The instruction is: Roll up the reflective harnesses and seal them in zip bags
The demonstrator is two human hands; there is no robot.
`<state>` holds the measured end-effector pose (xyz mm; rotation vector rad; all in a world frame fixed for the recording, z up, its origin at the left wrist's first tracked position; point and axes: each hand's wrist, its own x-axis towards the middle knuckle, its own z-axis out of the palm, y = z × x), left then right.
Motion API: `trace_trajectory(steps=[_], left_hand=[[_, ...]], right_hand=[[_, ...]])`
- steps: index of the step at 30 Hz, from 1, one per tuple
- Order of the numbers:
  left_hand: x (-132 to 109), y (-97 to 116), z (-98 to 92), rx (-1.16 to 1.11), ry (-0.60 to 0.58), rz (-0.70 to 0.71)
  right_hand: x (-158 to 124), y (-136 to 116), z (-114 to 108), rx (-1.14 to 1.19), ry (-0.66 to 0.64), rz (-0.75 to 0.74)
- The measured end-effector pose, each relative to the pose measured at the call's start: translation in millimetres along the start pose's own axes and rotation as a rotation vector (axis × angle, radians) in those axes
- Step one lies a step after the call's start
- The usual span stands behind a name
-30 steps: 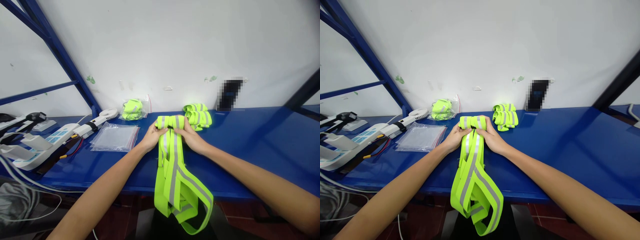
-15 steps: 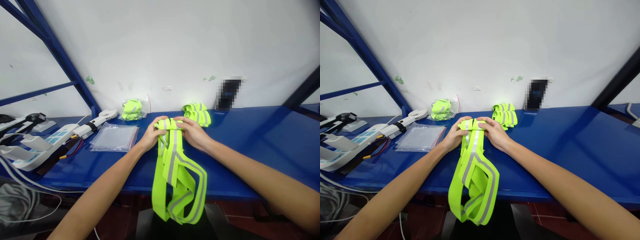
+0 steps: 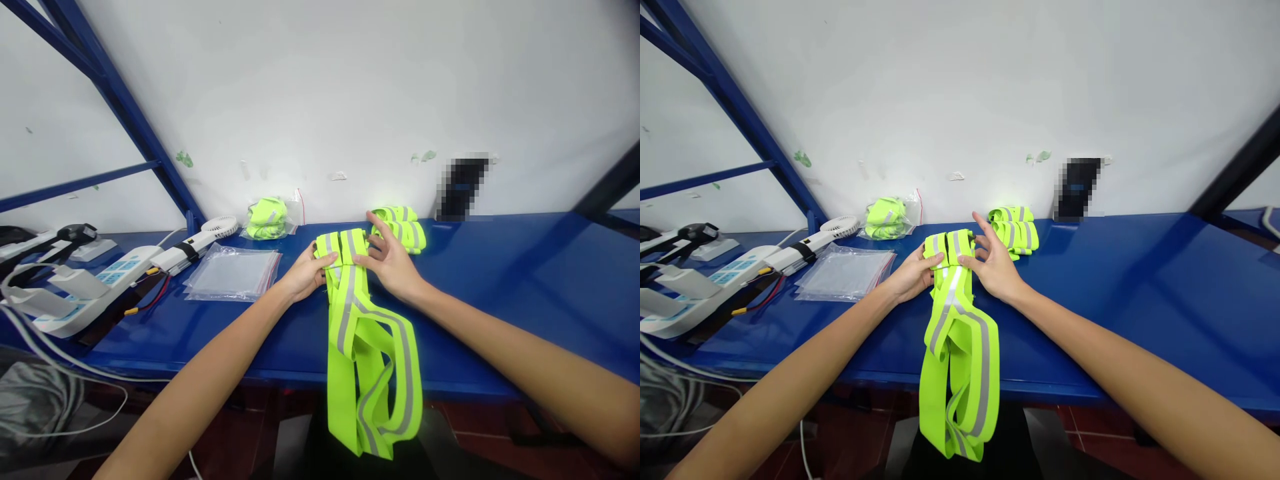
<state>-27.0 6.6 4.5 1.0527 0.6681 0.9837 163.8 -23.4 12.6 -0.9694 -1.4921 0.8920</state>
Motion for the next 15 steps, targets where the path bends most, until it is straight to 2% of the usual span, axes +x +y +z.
trace_trajectory(steps=[3, 9, 13, 14, 15], left_hand=[[0, -1, 2.8, -0.018, 0.03, 0.04], [4, -5, 3.2, 0.003, 0.052, 0.154], [8, -5, -2.0, 0.018, 0.126, 0.219], [9, -4, -3.4, 0.013, 0.155, 0.245], [10, -2, -4.8, 0.006, 0.186, 0.273]], right_hand=[[1, -1, 0, 0.022, 0.004, 0.029], [3, 0, 2, -0.024, -0.028, 0.192], [8, -9, -12, -0.128, 0.043, 0.059], [9, -14, -19, -0.135, 0.034, 0.014], [11, -20, -27, -0.11, -0.078, 0.01]])
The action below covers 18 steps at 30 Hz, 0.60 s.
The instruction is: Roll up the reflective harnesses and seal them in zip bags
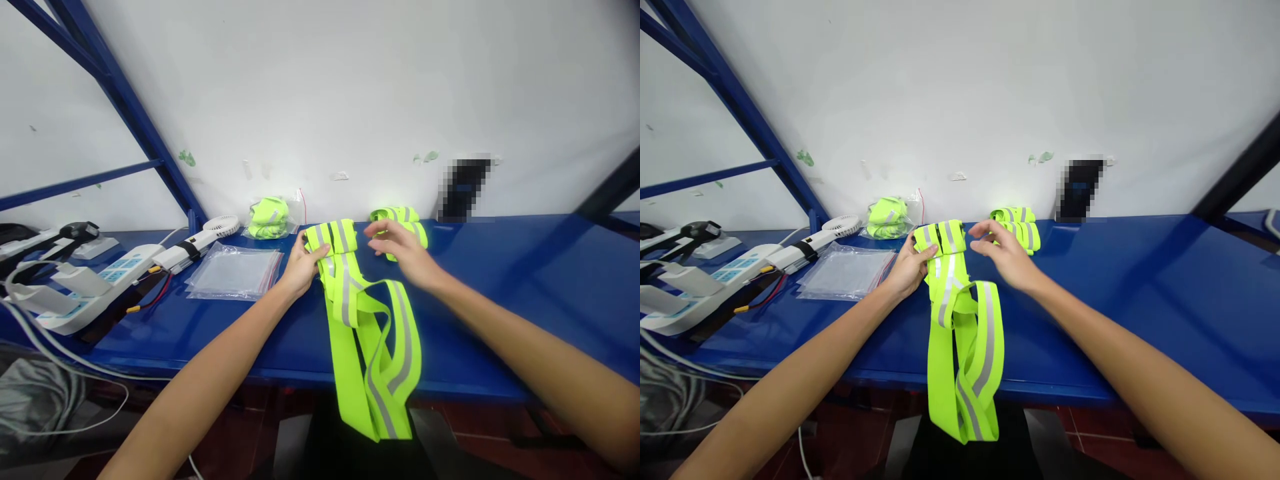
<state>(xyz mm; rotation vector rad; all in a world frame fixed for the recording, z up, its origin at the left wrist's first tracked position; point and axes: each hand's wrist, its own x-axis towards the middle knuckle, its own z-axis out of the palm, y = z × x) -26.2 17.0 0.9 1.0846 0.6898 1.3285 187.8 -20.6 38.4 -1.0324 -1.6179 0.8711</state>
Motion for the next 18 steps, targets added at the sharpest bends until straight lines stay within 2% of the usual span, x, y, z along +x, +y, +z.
trace_trajectory(steps=[2, 3, 5, 10, 14, 18], left_hand=[[2, 3, -2.4, -0.009, 0.065, 0.046], [3, 5, -3.4, -0.012, 0.096, 0.06], [4, 6, -4.9, -0.017, 0.145, 0.075], [3, 6, -4.4, 0.0, 0.161, 0.059], [1, 7, -1.2, 0.009, 0.134, 0.044], [-2, 9, 2.0, -0.028, 0.084, 0.041]], right_hand=[[0, -12, -17, 0.097, -0.309, 0.041], [-1, -17, -23, 0.111, -0.408, 0.045], [-3, -23, -30, 0.06, -0.498, 0.051], [-7, -12, -16, 0.009, -0.438, 0.083], [-6, 4, 1, 0.075, -0.328, 0.206], [-7, 15, 13, 0.173, -0.288, 0.299]])
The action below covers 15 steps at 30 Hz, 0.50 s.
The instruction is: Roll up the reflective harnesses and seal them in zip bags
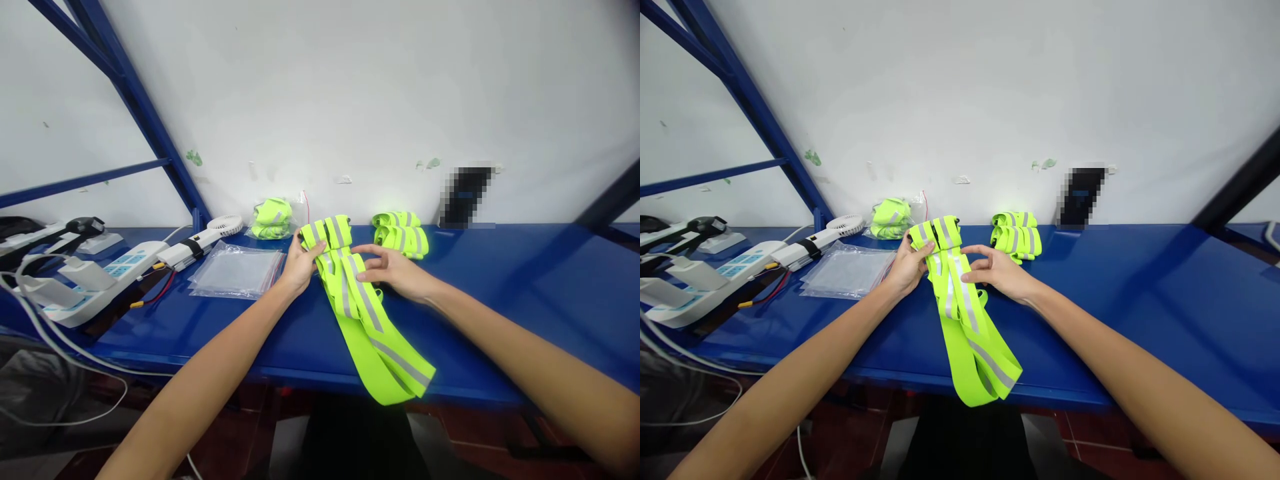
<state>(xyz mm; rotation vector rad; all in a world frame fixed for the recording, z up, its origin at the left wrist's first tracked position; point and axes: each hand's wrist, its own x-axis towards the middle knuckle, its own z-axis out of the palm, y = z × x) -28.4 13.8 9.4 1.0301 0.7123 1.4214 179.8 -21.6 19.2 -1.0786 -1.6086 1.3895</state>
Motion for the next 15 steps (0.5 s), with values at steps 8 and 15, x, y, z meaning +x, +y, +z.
trace_trajectory(steps=[8, 15], left_hand=[[0, -3, 0.9, -0.072, -0.083, 0.034], [-4, -5, 3.6, -0.017, -0.144, 0.025]], right_hand=[[2, 8, 6, 0.037, 0.132, 0.009], [-2, -1, 11, 0.016, 0.029, 0.048]])
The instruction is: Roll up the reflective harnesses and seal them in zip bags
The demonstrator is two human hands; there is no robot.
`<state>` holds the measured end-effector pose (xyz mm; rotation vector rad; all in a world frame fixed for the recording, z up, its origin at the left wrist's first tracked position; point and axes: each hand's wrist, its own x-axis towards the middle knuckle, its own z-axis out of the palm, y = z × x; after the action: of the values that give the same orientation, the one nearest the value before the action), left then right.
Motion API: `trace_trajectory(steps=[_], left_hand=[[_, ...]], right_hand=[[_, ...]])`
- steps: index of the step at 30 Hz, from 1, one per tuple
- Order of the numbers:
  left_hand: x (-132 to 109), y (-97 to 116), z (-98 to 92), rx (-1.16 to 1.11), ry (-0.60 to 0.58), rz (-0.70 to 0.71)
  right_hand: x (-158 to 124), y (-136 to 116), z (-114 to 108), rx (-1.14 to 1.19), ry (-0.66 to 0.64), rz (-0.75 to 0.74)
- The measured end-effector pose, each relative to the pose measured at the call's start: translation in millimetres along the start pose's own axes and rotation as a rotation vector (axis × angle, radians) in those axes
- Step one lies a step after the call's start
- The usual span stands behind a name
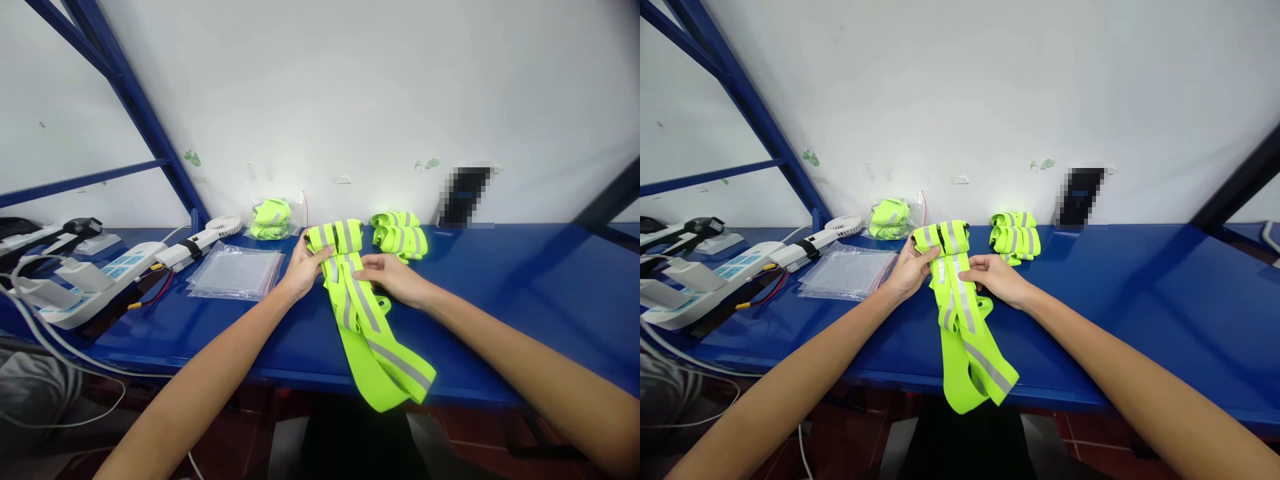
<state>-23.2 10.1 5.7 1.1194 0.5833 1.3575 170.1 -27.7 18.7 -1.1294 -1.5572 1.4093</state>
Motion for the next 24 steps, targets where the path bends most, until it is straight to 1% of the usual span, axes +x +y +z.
trace_trajectory(steps=[2, 6, 8, 11, 14, 17, 20, 24], left_hand=[[-1, 0, 1.8, 0.006, -0.014, -0.001], [-2, -2, 2.5, 0.027, -0.018, 0.007], [-1, -4, 1.2, 0.057, -0.033, 0.04], [-1, -6, -0.6, 0.138, -0.092, 0.1], [-2, -6, -0.7, 0.205, -0.16, 0.132], [-2, -5, -0.3, 0.227, -0.199, 0.154], [-2, -5, -1.0, 0.274, -0.206, 0.177], [-1, -6, -2.9, 0.346, -0.167, 0.172]], right_hand=[[0, 0, 2, 0.028, 0.017, 0.016], [0, 0, 3, 0.164, 0.057, 0.1], [0, -2, 5, 0.249, 0.073, 0.146], [-2, -7, 7, 0.345, 0.094, 0.193], [-3, -11, 10, 0.358, 0.125, 0.194], [-3, -12, 11, 0.366, 0.128, 0.189], [-3, -10, 11, 0.372, 0.142, 0.193], [-2, -7, 10, 0.398, 0.168, 0.186]])
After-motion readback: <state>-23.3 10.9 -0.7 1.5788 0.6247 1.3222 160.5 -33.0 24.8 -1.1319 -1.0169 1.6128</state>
